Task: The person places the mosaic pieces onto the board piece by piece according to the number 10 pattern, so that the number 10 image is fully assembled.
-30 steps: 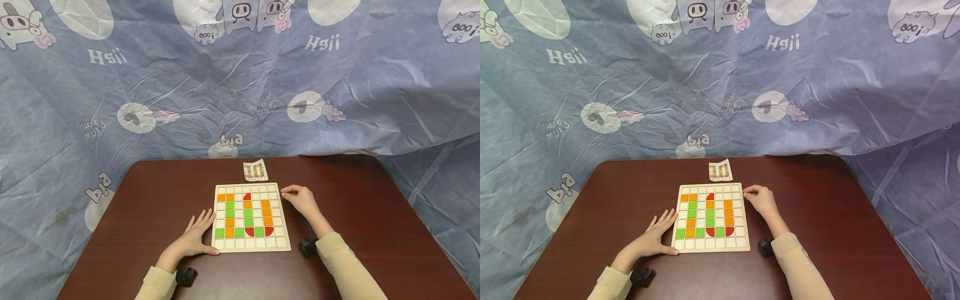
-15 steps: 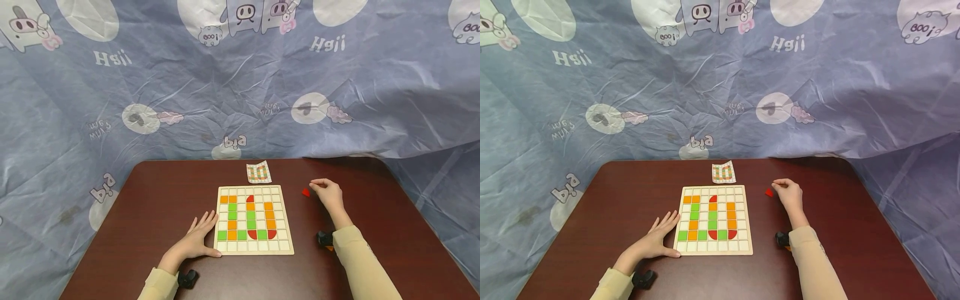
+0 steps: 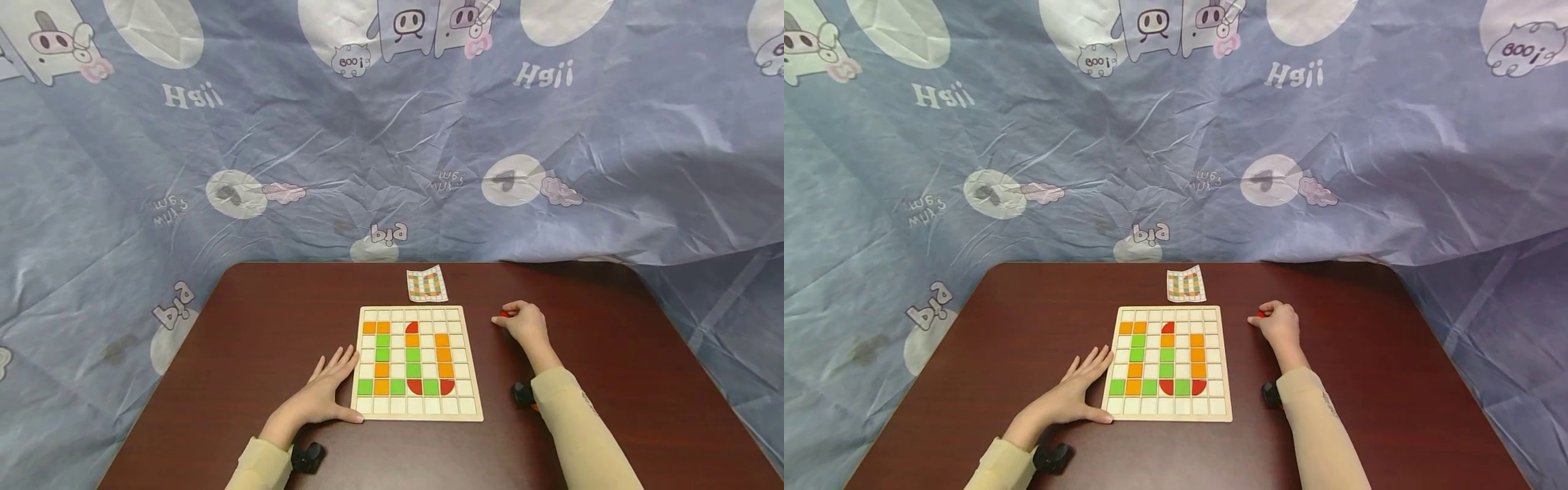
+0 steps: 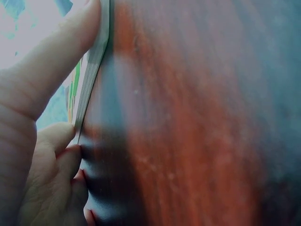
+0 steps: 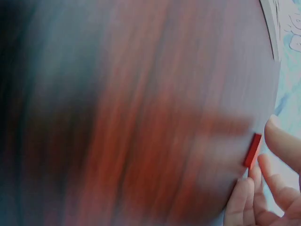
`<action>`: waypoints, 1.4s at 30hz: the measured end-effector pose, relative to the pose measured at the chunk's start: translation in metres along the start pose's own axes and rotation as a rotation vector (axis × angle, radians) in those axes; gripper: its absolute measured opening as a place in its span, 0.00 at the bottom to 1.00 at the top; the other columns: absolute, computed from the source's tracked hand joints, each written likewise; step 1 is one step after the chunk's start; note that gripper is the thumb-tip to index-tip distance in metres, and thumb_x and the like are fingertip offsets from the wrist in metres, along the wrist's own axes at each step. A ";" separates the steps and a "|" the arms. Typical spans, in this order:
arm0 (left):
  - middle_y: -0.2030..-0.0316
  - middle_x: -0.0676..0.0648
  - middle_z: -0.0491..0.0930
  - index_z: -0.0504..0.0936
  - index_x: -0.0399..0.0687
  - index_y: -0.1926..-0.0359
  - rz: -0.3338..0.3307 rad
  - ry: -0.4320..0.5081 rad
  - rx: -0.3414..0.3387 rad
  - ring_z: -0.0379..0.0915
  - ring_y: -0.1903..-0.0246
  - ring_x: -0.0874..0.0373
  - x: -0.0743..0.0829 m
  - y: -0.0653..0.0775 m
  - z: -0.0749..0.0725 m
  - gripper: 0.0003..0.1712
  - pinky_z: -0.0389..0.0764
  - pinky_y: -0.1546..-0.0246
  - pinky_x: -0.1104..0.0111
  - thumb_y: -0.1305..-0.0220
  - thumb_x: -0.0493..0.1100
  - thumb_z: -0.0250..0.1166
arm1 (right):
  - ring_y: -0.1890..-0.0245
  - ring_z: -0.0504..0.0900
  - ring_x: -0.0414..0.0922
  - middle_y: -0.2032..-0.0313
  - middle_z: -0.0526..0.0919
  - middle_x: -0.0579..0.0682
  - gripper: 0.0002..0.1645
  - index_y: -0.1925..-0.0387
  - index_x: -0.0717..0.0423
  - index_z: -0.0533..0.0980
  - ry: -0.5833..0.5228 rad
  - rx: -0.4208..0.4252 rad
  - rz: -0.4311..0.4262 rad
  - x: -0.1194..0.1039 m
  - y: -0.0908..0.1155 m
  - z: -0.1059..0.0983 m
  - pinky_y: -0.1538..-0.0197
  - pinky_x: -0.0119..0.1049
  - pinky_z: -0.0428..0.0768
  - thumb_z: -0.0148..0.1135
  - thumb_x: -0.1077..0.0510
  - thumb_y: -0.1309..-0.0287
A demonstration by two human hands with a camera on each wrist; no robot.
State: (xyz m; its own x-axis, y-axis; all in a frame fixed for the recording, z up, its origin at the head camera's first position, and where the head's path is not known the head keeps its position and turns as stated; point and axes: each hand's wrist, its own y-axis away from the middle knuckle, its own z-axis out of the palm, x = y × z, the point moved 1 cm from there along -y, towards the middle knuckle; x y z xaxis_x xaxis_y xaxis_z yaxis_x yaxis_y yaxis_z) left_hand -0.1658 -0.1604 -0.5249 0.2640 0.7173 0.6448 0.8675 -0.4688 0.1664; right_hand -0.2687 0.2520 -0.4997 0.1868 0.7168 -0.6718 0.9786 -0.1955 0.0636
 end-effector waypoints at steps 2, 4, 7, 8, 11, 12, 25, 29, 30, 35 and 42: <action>0.22 0.42 0.42 0.48 0.47 0.22 0.002 0.000 -0.001 0.30 0.22 0.44 -0.001 0.000 0.001 0.69 0.31 0.26 0.41 0.56 0.61 0.78 | 0.50 0.77 0.63 0.53 0.82 0.67 0.24 0.52 0.69 0.78 0.021 0.021 0.009 -0.002 0.000 0.002 0.45 0.55 0.74 0.71 0.57 0.45; 0.21 0.42 0.41 0.47 0.47 0.22 0.002 0.004 -0.006 0.30 0.22 0.44 -0.001 0.000 0.001 0.69 0.31 0.26 0.41 0.56 0.62 0.78 | 0.52 0.78 0.62 0.56 0.84 0.66 0.22 0.54 0.68 0.79 0.037 0.034 0.019 -0.003 0.001 0.004 0.46 0.54 0.75 0.72 0.57 0.46; 0.21 0.42 0.41 0.47 0.47 0.22 -0.001 0.010 -0.010 0.29 0.22 0.44 -0.002 0.001 0.001 0.69 0.30 0.26 0.41 0.55 0.61 0.78 | 0.54 0.79 0.61 0.59 0.85 0.64 0.21 0.56 0.67 0.80 0.056 0.027 0.031 -0.005 0.001 0.004 0.50 0.54 0.76 0.73 0.57 0.47; 0.21 0.42 0.41 0.47 0.47 0.22 -0.003 0.014 -0.009 0.29 0.22 0.44 -0.001 0.001 0.001 0.69 0.30 0.26 0.41 0.55 0.61 0.78 | 0.55 0.79 0.61 0.59 0.85 0.63 0.21 0.56 0.67 0.80 0.058 0.017 0.035 -0.005 0.001 0.003 0.50 0.54 0.76 0.73 0.57 0.48; 0.21 0.42 0.41 0.47 0.47 0.22 -0.007 0.016 -0.005 0.29 0.22 0.43 -0.001 0.001 0.000 0.69 0.30 0.26 0.41 0.56 0.60 0.79 | 0.57 0.78 0.60 0.61 0.85 0.63 0.21 0.57 0.67 0.80 0.063 -0.017 0.043 -0.007 0.002 0.001 0.51 0.53 0.76 0.73 0.56 0.48; 0.21 0.42 0.41 0.47 0.46 0.22 -0.008 0.016 -0.004 0.29 0.22 0.43 -0.001 0.001 -0.001 0.69 0.30 0.26 0.41 0.56 0.60 0.79 | 0.57 0.78 0.60 0.61 0.85 0.63 0.21 0.57 0.67 0.80 0.064 -0.028 0.043 -0.008 0.002 0.000 0.52 0.53 0.76 0.74 0.56 0.48; 0.22 0.39 0.43 0.48 0.42 0.22 0.003 0.000 0.013 0.32 0.22 0.40 0.003 0.002 -0.004 0.69 0.33 0.27 0.39 0.57 0.59 0.80 | 0.72 0.78 0.38 0.66 0.86 0.55 0.17 0.57 0.63 0.82 -0.096 -0.069 0.006 -0.015 0.008 0.002 0.67 0.29 0.73 0.73 0.57 0.46; 0.22 0.39 0.42 0.48 0.42 0.22 0.011 -0.016 0.016 0.32 0.22 0.40 0.002 0.001 -0.003 0.69 0.33 0.27 0.39 0.56 0.60 0.79 | 0.69 0.81 0.37 0.61 0.88 0.59 0.18 0.54 0.63 0.81 -0.185 -0.064 -0.040 -0.027 0.010 0.009 0.65 0.27 0.76 0.71 0.59 0.45; 0.22 0.39 0.43 0.48 0.42 0.22 0.014 -0.016 0.018 0.33 0.22 0.40 0.002 0.001 -0.002 0.69 0.33 0.27 0.38 0.57 0.60 0.79 | 0.68 0.82 0.38 0.60 0.88 0.59 0.17 0.53 0.63 0.81 -0.205 -0.069 -0.045 -0.030 0.011 0.012 0.65 0.26 0.77 0.70 0.60 0.44; 0.22 0.41 0.42 0.47 0.45 0.22 0.007 -0.011 0.008 0.31 0.22 0.42 0.000 0.001 -0.001 0.69 0.32 0.26 0.40 0.56 0.61 0.79 | 0.64 0.86 0.44 0.58 0.87 0.59 0.14 0.53 0.61 0.80 -0.261 -0.099 -0.047 -0.042 0.014 0.026 0.63 0.30 0.80 0.67 0.61 0.40; 0.22 0.42 0.42 0.48 0.46 0.22 0.003 -0.002 0.000 0.31 0.22 0.43 0.000 0.001 -0.001 0.68 0.32 0.26 0.41 0.56 0.61 0.79 | 0.64 0.86 0.48 0.61 0.87 0.59 0.10 0.56 0.61 0.81 -0.267 -0.116 -0.080 -0.057 0.019 0.042 0.61 0.34 0.83 0.65 0.63 0.40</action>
State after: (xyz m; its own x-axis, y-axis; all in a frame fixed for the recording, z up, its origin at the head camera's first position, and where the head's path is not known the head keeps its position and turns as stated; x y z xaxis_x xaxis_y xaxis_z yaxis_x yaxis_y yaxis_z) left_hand -0.1649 -0.1617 -0.5245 0.2675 0.7170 0.6436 0.8667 -0.4709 0.1643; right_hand -0.2639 0.1791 -0.4916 0.0942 0.5227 -0.8473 0.9955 -0.0561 0.0761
